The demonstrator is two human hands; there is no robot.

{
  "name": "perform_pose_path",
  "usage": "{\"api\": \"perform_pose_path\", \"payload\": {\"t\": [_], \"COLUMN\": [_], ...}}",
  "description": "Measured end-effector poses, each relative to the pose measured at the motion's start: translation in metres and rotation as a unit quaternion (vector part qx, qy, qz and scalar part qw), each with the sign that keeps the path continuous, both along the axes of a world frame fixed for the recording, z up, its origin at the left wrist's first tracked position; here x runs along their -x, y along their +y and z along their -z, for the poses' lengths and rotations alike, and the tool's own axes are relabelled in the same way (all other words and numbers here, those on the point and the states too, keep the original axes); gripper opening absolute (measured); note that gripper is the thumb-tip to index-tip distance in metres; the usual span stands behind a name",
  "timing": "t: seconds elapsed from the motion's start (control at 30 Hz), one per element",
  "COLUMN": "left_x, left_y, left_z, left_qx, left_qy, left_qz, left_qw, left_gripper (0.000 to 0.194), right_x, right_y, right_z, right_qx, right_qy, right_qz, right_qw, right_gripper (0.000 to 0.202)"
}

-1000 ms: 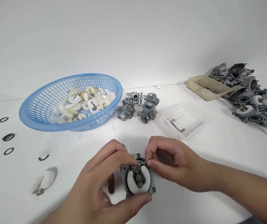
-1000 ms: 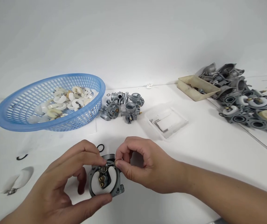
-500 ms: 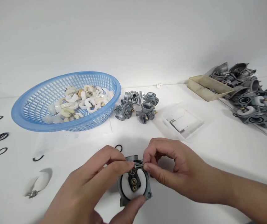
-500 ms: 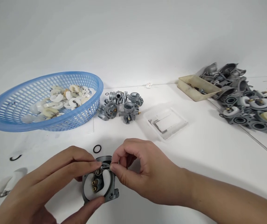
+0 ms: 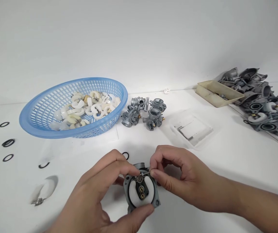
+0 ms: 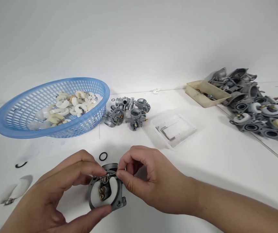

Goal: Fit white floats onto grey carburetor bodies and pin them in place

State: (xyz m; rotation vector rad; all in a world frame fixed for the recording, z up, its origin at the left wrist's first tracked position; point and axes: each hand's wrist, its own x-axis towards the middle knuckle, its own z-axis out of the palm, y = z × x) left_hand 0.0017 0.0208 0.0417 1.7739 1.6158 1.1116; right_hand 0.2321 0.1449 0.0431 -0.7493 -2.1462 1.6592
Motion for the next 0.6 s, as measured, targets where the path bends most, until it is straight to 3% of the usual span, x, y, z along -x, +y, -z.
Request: {"api": "perform_pose_path", "payload": {"t": [0.17, 0.4, 0.6], "left_x": [-0.0010, 0.0021, 0.0042], "left_y": [-0.0016, 0.0021, 0.0026], "left_z": [0.0023, 0.0055, 0.0072], "left_qx": [0.056, 0.074, 0.089], "left_qy": [-0.045, -0.088, -0.097], "left_qz": [-0.010, -0.003, 0.013], "left_qw": [0.997, 0.993, 0.991], "left_gripper": [0.028, 0.043, 0.043], "right_x": [-0.0004, -0.0010, -0.0020], "right_y": [0.0018, 0.0015, -0.0012], "right_z": [0.0000, 0.0049, -0.0001], "right_qx": [-0.064, -0.230, -0.164], "right_qy": [0.012, 0.060, 0.011], "right_qz": [0.004, 0.008, 0.012], "right_qw": [0.998, 0.971, 0.986], "right_gripper": [0.012, 0.007, 0.011]}}
